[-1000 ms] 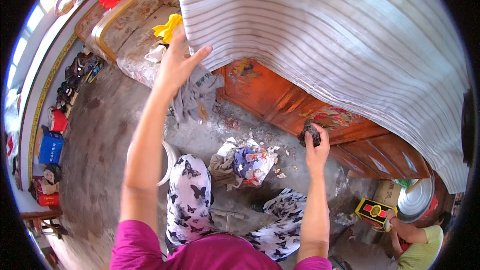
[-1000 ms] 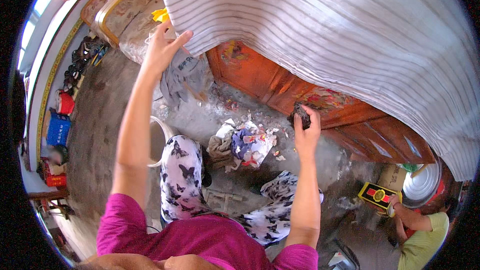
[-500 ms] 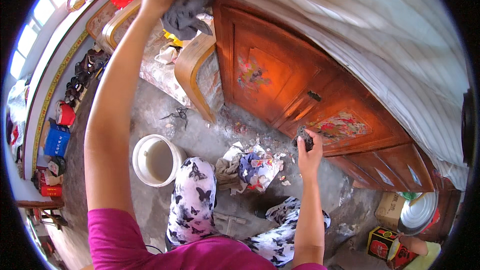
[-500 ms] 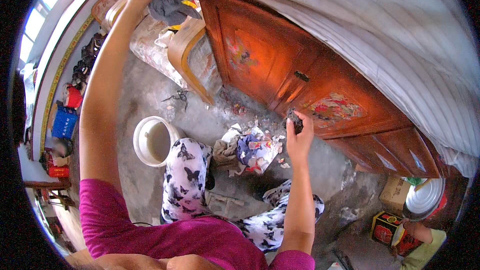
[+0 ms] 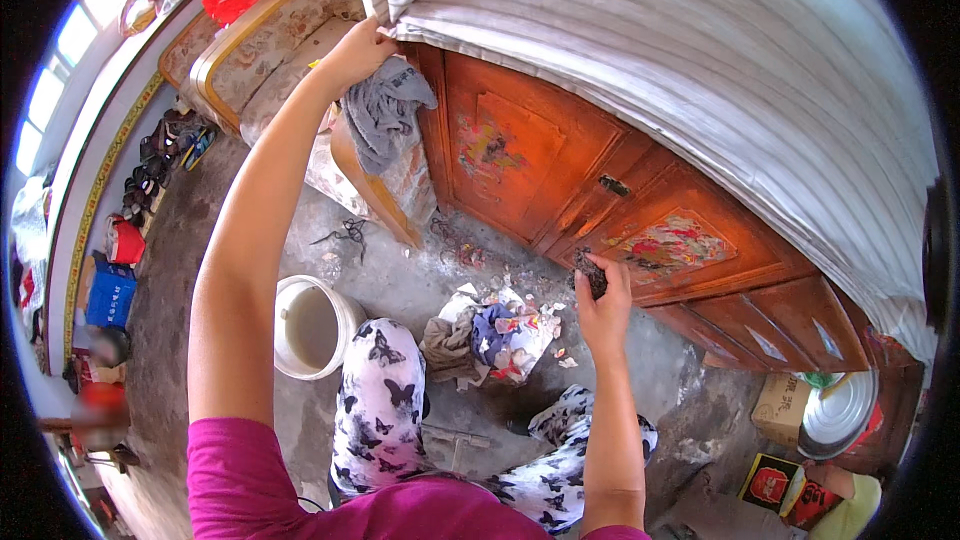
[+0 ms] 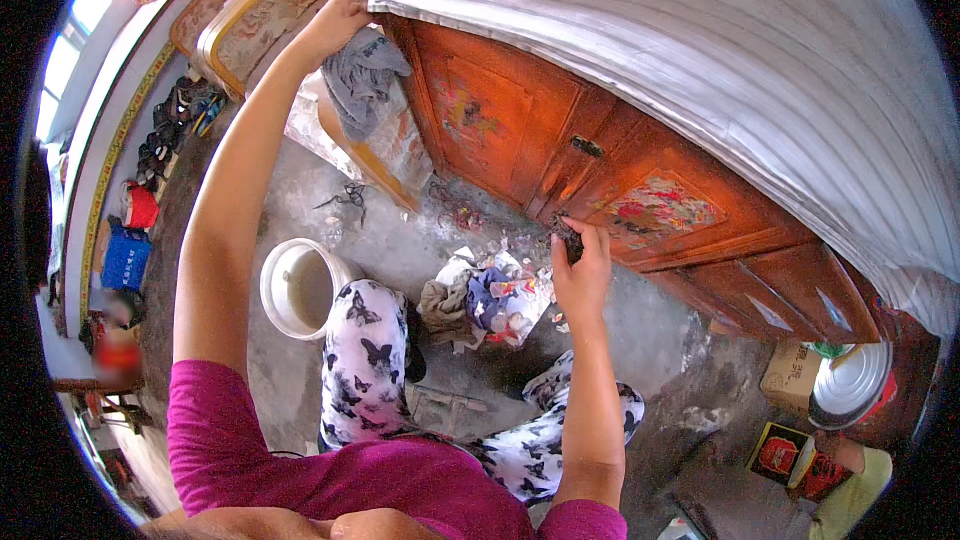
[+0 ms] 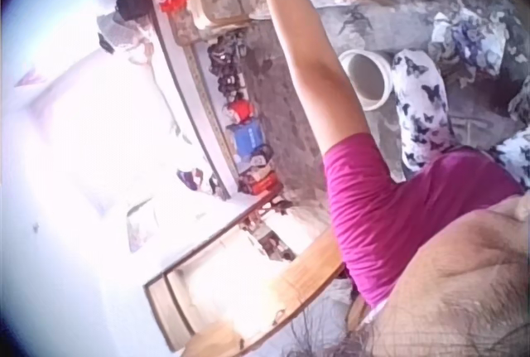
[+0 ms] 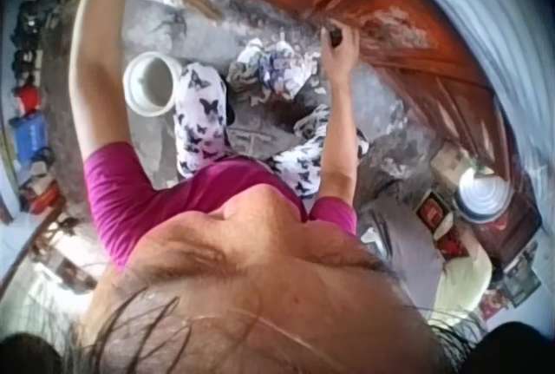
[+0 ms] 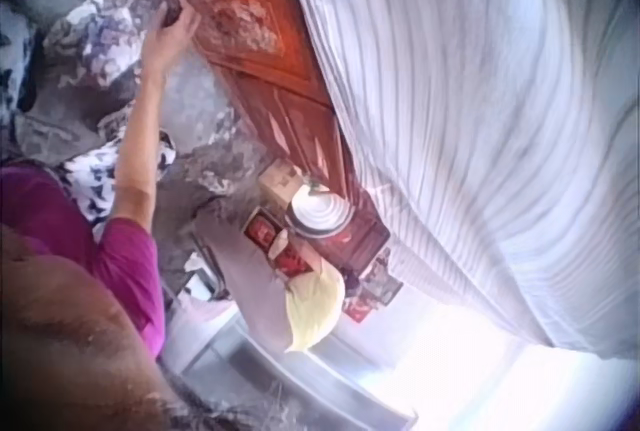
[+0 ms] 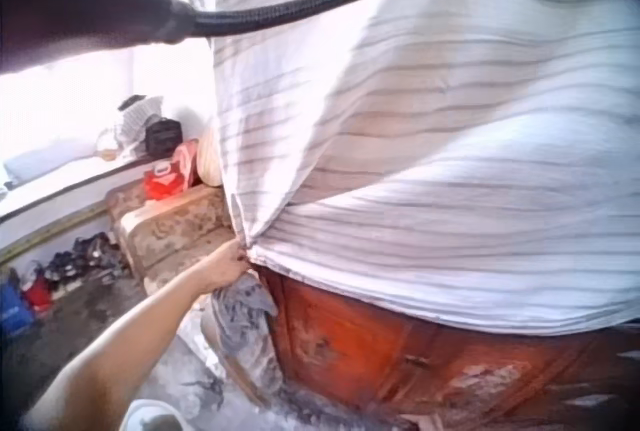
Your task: The person scrubs a wooden cabinet with a steel wool pad and a cloth, dipping the pad into a bucket of water as needed. They wipe the cabinet surface repeatedly, focusing on removing residue from the painted panels.
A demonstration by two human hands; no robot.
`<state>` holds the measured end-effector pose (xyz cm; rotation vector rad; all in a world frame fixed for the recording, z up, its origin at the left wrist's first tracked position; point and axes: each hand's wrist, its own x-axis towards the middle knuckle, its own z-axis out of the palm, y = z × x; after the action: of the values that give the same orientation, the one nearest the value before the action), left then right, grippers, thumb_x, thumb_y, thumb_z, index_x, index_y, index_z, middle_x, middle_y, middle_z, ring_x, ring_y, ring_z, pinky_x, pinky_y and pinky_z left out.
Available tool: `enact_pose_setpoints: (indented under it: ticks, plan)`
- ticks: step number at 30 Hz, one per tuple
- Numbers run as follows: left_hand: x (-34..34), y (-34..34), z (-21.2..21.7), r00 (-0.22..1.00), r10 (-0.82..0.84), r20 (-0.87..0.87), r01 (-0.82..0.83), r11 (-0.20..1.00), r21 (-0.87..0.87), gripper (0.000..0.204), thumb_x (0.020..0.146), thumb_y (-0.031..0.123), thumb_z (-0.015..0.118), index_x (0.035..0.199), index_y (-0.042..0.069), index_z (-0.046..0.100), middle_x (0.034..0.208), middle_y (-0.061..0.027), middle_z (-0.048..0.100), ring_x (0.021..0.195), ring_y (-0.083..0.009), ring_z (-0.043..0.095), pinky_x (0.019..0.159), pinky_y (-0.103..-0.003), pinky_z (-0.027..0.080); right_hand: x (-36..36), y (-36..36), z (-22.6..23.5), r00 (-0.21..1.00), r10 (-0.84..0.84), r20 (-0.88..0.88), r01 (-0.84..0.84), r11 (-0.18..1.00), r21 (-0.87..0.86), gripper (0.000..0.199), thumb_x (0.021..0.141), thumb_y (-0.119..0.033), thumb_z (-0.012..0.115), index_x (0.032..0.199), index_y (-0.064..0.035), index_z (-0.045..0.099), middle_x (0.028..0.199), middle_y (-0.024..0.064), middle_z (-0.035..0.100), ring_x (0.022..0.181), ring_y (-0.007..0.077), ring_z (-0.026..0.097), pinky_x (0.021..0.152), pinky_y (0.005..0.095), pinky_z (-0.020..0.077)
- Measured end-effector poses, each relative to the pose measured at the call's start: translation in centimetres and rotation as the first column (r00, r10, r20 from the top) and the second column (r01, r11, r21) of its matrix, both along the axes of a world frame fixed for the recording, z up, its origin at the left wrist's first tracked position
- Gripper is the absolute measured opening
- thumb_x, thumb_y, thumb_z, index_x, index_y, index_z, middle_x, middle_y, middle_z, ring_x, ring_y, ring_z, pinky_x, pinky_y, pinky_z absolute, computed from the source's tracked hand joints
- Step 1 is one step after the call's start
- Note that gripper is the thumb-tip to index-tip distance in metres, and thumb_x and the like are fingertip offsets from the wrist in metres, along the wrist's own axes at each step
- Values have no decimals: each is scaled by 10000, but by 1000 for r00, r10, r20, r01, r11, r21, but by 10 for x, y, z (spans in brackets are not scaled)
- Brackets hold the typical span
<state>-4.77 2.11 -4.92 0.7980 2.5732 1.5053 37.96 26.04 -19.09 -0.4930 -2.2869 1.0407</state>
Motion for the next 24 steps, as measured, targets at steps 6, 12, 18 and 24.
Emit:
enact_pose_setpoints:
  ticks: [6, 12, 18, 24]
  plan:
    - [23, -5, 1, 938, -128, 321, 36, 960, 279, 285, 1004, 95, 585, 1273, 14, 628, 1084, -39, 716, 916, -120, 683, 828, -280, 560, 2, 3, 0, 996, -85, -2, 85, 996, 36, 242, 900, -65, 713, 1136, -34, 668, 1119, 174, 673, 1068, 368, 633, 948, 437, 498]
    - [46, 2, -8, 810, 53, 584, -351, 841, 411, 278, 973, 169, 698, 1202, 14, 662, 1001, -76, 731, 854, -187, 722, 774, -373, 608, 2, 7, -3, 992, -126, 14, 126, 992, -3, 248, 913, -73, 691, 1154, -31, 653, 1146, 184, 686, 1121, 380, 625, 986, 448, 482]
    - [55, 9, -39, 788, 89, 610, -410, 814, 411, 258, 979, 224, 704, 1181, 65, 691, 1004, -73, 742, 853, -225, 734, 776, -414, 617, 1, 7, -3, 990, -133, -38, 130, 990, -62, 245, 919, -104, 716, 1131, -7, 642, 1130, 192, 685, 1069, 390, 648, 955, 438, 499]
    - [70, 13, -40, 792, -2, 610, -280, 887, 366, 261, 1002, 244, 671, 1182, 58, 705, 1012, -66, 744, 885, -202, 725, 800, -391, 605, 8, 9, 0, 995, -93, -38, 91, 995, -49, 252, 892, -80, 723, 1123, -22, 642, 1100, 190, 676, 1042, 389, 650, 923, 442, 508]
